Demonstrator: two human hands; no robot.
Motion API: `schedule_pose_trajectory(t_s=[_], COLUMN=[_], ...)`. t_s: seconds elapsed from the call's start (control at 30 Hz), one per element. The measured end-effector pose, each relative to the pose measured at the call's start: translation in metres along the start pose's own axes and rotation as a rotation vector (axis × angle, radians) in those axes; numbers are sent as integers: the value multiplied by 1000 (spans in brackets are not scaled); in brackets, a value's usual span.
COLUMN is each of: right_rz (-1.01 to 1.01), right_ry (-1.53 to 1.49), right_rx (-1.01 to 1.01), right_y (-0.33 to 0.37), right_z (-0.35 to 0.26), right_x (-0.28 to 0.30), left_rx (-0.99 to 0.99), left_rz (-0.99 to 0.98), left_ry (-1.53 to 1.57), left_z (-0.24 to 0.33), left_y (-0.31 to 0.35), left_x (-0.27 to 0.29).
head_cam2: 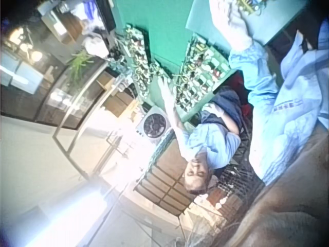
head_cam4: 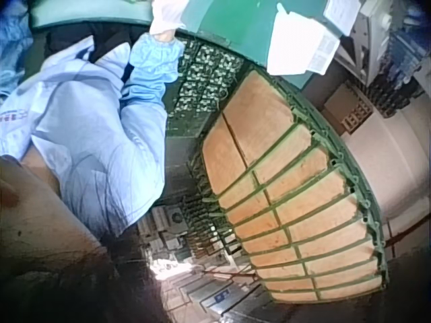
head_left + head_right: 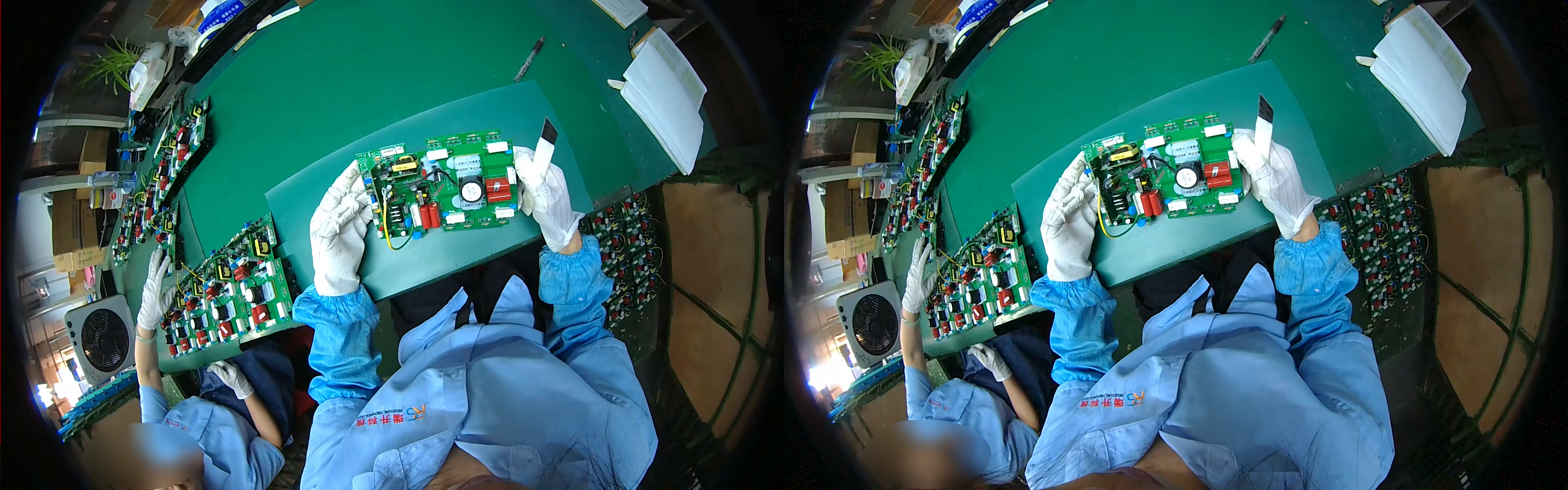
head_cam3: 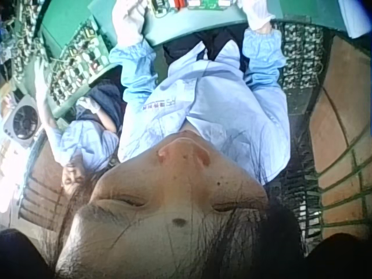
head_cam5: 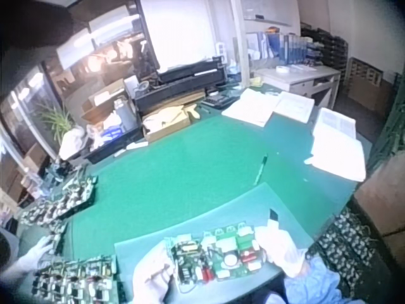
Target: Assembling and inspecting electronic components on PCB boards at a factory workstation.
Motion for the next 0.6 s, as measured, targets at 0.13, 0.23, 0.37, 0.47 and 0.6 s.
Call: schedule_pose_trajectory(t_s=[0.13,0.23,0.37,0.47,0.6], right_rz=[-6,-7,-4,3,7], right_ry=[-40,-31,-34,-70,-92], right_rx=[-5,-25,-10,-44,-58], right_y=[1,1,1,0,0], right_z=[-2,1,4,4,3], right_x=[-2,-1,-1,-1,-2], left_rx=[9,30,30,29,24], left_rz=[18,24,33,39,17], left_ry=[-17,-19,-38,-46,-38], left_z=[1,-1,2,2,2], left_y=[1,1,1,1,0], left_x=[0,4,-2,-2,-3])
Point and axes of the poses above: each hand's wrist, its own y-axis away from the middle knuckle, its own x-axis out of the back of the hand, z = x × y, the point moved 4 cm from there along -y, towards the middle knuckle, and after that the axes turned 6 degrees about -z, right-handed, at the moved point
